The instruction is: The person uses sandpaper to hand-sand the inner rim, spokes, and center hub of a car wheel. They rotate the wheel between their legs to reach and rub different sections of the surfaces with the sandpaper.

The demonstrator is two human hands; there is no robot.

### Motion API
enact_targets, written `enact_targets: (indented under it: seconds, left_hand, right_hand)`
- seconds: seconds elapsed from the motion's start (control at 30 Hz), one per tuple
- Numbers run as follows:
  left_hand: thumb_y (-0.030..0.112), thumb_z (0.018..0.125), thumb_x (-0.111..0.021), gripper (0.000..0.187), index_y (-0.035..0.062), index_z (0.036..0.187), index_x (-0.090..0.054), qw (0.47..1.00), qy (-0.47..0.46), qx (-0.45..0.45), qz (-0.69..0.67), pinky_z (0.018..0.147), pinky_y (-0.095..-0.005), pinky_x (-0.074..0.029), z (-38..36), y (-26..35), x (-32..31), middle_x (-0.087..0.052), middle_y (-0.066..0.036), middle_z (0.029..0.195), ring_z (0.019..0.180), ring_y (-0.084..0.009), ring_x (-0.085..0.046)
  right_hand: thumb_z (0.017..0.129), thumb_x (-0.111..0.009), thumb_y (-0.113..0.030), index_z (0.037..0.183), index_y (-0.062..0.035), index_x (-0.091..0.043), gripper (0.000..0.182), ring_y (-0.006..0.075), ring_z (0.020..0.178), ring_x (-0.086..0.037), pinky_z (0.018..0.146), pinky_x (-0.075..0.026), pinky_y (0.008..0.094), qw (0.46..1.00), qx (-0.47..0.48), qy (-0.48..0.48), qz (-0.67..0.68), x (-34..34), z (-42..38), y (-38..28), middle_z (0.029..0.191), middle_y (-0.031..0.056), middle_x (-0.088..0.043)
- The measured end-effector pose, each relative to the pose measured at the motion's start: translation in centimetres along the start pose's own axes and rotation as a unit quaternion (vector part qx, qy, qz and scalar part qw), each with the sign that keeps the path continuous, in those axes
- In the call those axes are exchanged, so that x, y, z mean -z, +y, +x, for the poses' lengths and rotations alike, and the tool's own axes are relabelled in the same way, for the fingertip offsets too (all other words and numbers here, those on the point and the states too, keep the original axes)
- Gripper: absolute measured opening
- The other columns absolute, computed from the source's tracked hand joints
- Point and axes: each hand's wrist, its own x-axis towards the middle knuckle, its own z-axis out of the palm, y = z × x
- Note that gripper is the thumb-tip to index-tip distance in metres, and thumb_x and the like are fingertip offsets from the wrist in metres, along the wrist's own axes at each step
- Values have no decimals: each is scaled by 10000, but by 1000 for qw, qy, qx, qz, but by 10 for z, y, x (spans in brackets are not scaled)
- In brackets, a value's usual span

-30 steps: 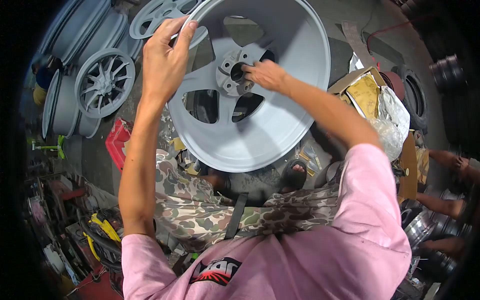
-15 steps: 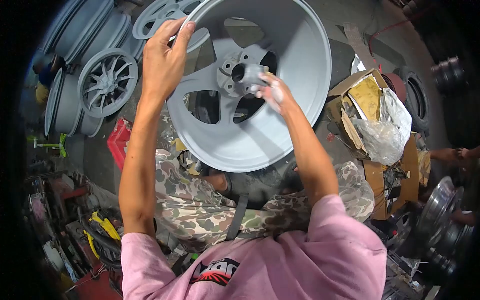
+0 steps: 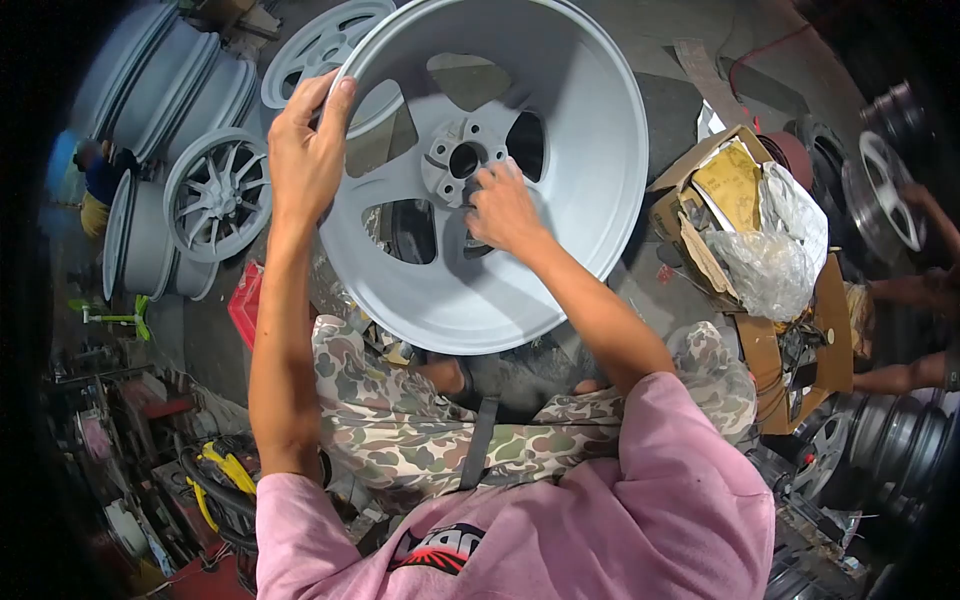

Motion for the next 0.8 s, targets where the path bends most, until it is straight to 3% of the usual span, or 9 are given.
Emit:
enact_targets:
  seconds: [0.2, 0.23, 0.3, 0.33, 0.4, 0.5, 0.57, 0.67, 0.8]
  left_hand:
    - [202, 1012, -652, 284, -39, 1150, -715, 999, -18, 48, -2, 747, -307, -500, 1, 6, 3, -709, -128, 951, 813, -191, -653]
    - [202, 1012, -652, 284, -39, 1150, -715, 999, -20, 47, 1, 747, -307, -500, 1, 5, 3, -709, -128, 951, 813, -191, -653]
    - [210, 1015, -649, 291, -39, 1151, -713, 1000, -10, 27, 7, 742, -302, -499, 1, 3, 2, -708, -125, 953, 804, -187, -641]
    - [210, 1015, -649, 291, -39, 1151, -713, 1000, -9, 26, 8, 742, -302, -499, 2, 3, 3, -708, -125, 953, 804, -187, -641]
    - [216, 1018, -646, 296, -37, 1155, -715, 999, -20, 45, 3, 758, -308, -503, 2, 5, 4, -713, -124, 958, 821, -186, -653]
    - [220, 1019, -646, 297, -33, 1158, -717, 998, -25, 51, 6, 785, -316, -512, 2, 5, 4, -720, -123, 968, 853, -191, -672]
    - [221, 1021, -645, 297, -32, 1159, -718, 998, -25, 52, 12, 795, -317, -513, 3, 5, 4, -722, -123, 972, 865, -190, -677]
    - [223, 1023, -644, 298, -32, 1160, -717, 998, -27, 59, 15, 810, -316, -515, 3, 8, 6, -726, -123, 982, 882, -190, -684]
    - [227, 1027, -641, 302, -34, 1158, -716, 999, -26, 43, 17, 811, -312, -513, 2, 4, 5, -722, -119, 986, 875, -188, -678]
  right_hand:
    - [859, -719, -366, 975, -9, -765, 378, 378, 1022, -655, 886, -532, 478, 959, -164, -10, 232, -10, 35, -21, 1092, 213, -637]
    - [858, -704, -349, 973, 8, -760, 379, 389, 1015, -665, 889, -530, 486, 813, -288, -12, 506, -28, 53, -2, 1091, 224, -648]
    - [863, -676, -293, 964, 29, -753, 347, 392, 956, -681, 854, -542, 484, 748, -271, 33, 604, -39, 50, 7, 1106, 219, -654]
    - [863, -676, -293, 964, 29, -753, 347, 392, 956, -681, 854, -542, 484, 749, -270, 34, 604, -43, 45, 8, 1106, 219, -654]
    - [863, -661, -235, 958, 37, -752, 302, 379, 913, -684, 840, -548, 469, 962, -41, 124, 240, -50, 23, 4, 1117, 194, -661]
    - [864, -645, -209, 941, 36, -756, 279, 377, 983, -668, 886, -537, 462, 986, -3, -33, 166, -7, 7, 20, 1129, 178, -660]
    - [872, -661, -175, 1024, 10, -751, 256, 374, 1019, -639, 911, -517, 471, 979, 1, -26, 202, 4, 8, 26, 1127, 159, -645]
    - [945, -633, -129, 1174, -43, -700, 254, 337, 982, -582, 879, -498, 485, 976, -51, 156, 144, 12, 4, 22, 1056, 128, -601]
    - [965, -619, -148, 1118, -74, -728, 202, 336, 1008, -566, 868, -497, 467, 993, 16, 117, -4, -27, -2, 18, 1080, 119, -590]
